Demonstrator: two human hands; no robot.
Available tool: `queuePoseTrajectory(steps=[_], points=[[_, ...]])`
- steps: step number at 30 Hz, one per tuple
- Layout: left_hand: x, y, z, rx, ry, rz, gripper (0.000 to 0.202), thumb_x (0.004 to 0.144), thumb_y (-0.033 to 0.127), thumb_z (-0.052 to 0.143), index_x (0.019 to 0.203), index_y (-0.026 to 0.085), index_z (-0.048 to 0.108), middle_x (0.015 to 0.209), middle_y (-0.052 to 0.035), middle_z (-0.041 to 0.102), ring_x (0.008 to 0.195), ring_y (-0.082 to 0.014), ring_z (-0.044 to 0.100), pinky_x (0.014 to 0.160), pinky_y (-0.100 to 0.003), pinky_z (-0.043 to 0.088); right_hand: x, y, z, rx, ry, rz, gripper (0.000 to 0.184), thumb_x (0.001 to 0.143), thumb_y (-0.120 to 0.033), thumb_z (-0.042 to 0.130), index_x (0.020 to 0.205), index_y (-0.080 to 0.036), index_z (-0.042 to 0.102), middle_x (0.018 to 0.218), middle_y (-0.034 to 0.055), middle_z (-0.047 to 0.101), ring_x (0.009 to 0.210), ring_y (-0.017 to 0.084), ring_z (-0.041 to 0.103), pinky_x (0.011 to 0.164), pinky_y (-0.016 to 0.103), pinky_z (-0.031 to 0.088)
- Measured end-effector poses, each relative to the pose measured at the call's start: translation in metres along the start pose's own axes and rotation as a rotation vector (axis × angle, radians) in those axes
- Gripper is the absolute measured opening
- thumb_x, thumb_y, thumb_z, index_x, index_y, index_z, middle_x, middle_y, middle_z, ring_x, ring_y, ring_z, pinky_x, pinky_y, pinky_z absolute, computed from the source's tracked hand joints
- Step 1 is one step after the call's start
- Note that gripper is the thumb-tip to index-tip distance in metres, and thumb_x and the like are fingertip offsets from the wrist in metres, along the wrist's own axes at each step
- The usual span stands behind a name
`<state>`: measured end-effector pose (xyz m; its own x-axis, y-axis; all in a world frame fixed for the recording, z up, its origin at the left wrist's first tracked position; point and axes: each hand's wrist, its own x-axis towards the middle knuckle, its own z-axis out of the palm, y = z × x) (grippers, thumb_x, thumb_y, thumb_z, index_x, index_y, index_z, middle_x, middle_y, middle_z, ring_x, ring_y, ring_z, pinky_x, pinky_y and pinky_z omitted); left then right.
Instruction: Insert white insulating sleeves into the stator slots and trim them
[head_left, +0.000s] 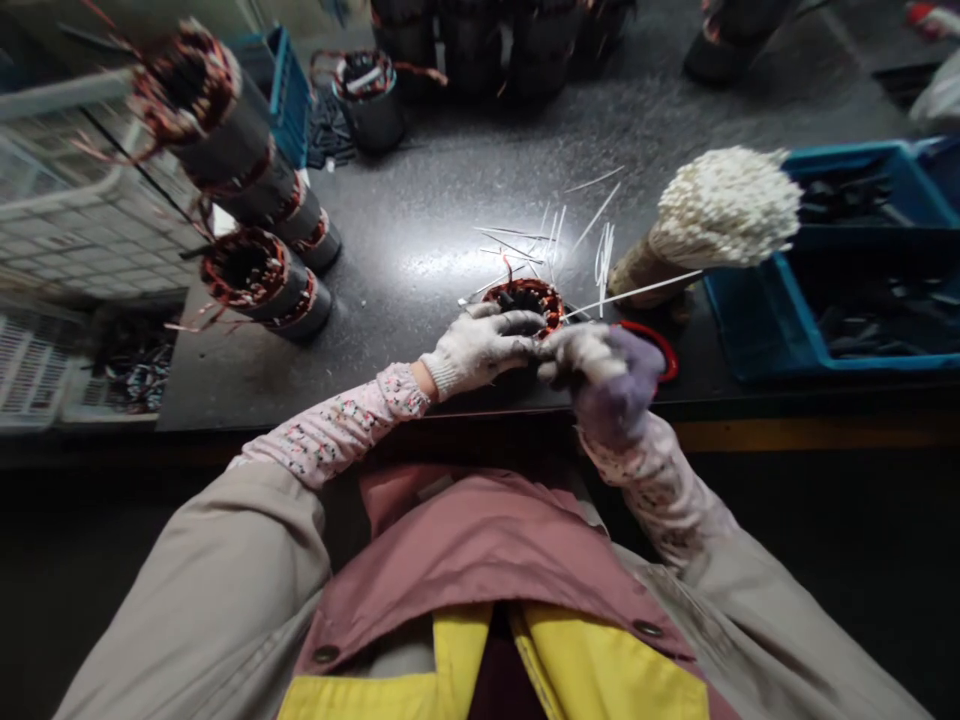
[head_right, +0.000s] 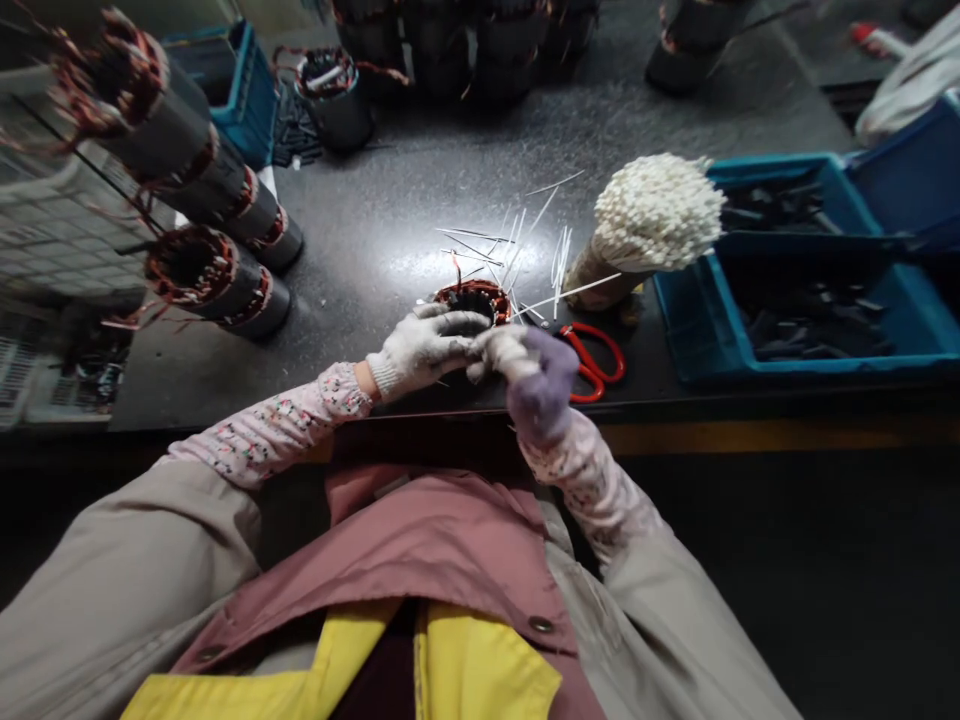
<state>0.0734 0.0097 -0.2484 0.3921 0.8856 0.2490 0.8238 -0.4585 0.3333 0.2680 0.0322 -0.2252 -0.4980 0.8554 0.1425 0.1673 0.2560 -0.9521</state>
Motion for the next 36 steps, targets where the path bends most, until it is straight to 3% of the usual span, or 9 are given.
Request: queuePoseTrajectory(steps=[6,10,12,15,17,23,28,32,36], points=[[-0.001,0.0,-0.001,0.095,-0.014,-0.008,0.023,0.091,0.039,0.059,0.099,0.024,0.075,0.111,-0.006,0.073,0.101,-0.0197,0.067,0.095,-0.037,0.048,0.075,-0.017,0.039,0.108,0.189,0.108,0.037,0.096,-0.041,0.039,0.066,-0.021,0.047,0.063,0.0038,0.061,0.053,0.011,0.056,0.047,0.024,0.048],[-0.006,0.008,-0.009,0.114,0.008,0.005,0.025,0.09,0.035,0.061,0.11,0.024,0.071,0.121,-0.0064,0.07,0.109,-0.0205,0.065,0.101,-0.04,0.047,0.027,-0.006,-0.01,0.019,0.353,-0.023,0.032,0.091,-0.049,0.049,0.085,-0.02,0.061,0.074,0.0048,0.067,0.064,0.016,0.063,0.056,0.028,0.053],[-0.011,0.011,-0.014,0.16,0.02,-0.028,0.041,0.085,0.035,0.066,0.124,0.022,0.064,0.132,-0.0106,0.063,0.124,-0.0264,0.057,0.107,-0.048,0.042,-0.003,0.013,-0.049,-0.37,0.511,-0.167,0.033,0.092,-0.048,0.047,0.086,-0.02,0.064,0.089,0.0088,0.07,0.081,0.021,0.068,0.072,0.035,0.057],[-0.012,0.01,-0.016,0.214,-0.019,-0.054,0.053,0.081,0.032,0.071,0.131,0.02,0.06,0.133,-0.0143,0.061,0.13,-0.0334,0.05,0.107,-0.056,0.04,-0.021,0.038,-0.089,-1.009,0.149,0.027,0.027,0.086,-0.035,0.055,0.103,-0.019,0.069,0.105,0.0124,0.071,0.097,0.028,0.068,0.084,0.041,0.055],[-0.008,0.007,-0.014,0.223,-0.054,-0.035,0.048,0.081,0.031,0.071,0.127,0.021,0.063,0.126,-0.0139,0.066,0.127,-0.0337,0.053,0.103,-0.055,0.043,-0.013,0.044,-0.094,-1.27,-0.124,0.181,0.041,0.085,-0.028,0.056,0.125,-0.018,0.063,0.116,0.0157,0.068,0.099,0.029,0.067,0.081,0.041,0.055],[-0.008,0.007,-0.006,0.274,-0.052,-0.034,0.047,0.082,0.036,0.071,0.126,0.019,0.064,0.12,-0.0142,0.069,0.12,-0.0322,0.057,0.099,-0.05,0.045,0.025,0.02,-0.077,-1.421,-0.525,0.439,0.085,0.081,-0.036,0.061,0.155,-0.016,0.026,0.127,0.023,0.06,0.095,0.033,0.069,0.071,0.038,0.052],[-0.02,0.008,-0.004,0.257,-0.008,-0.056,0.043,0.086,0.038,0.067,0.125,0.02,0.065,0.121,-0.0127,0.069,0.122,-0.0314,0.056,0.102,-0.05,0.043,-0.003,0.019,-0.077,-1.363,-0.406,0.465,0.056,0.086,-0.038,0.053,0.139,-0.017,0.052,0.088,0.0141,0.073,0.078,0.029,0.07,0.066,0.035,0.049],[-0.021,0.007,-0.005,0.222,-0.02,-0.047,0.041,0.087,0.038,0.064,0.125,0.022,0.065,0.122,-0.0115,0.068,0.121,-0.0305,0.056,0.102,-0.05,0.042,-0.038,0.022,-0.062,-1.169,-0.235,0.147,0.053,0.081,-0.028,0.054,0.133,-0.02,0.057,0.113,0.0109,0.07,0.089,0.025,0.07,0.071,0.031,0.052],[-0.02,0.008,-0.007,0.219,-0.036,-0.06,0.04,0.09,0.039,0.061,0.126,0.022,0.065,0.123,-0.0107,0.068,0.123,-0.0301,0.055,0.103,-0.048,0.041,-0.04,0.014,-0.043,-1.213,-0.211,0.042,0.052,0.08,-0.033,0.057,0.131,-0.02,0.06,0.117,0.0116,0.067,0.096,0.025,0.067,0.073,0.031,0.051]])
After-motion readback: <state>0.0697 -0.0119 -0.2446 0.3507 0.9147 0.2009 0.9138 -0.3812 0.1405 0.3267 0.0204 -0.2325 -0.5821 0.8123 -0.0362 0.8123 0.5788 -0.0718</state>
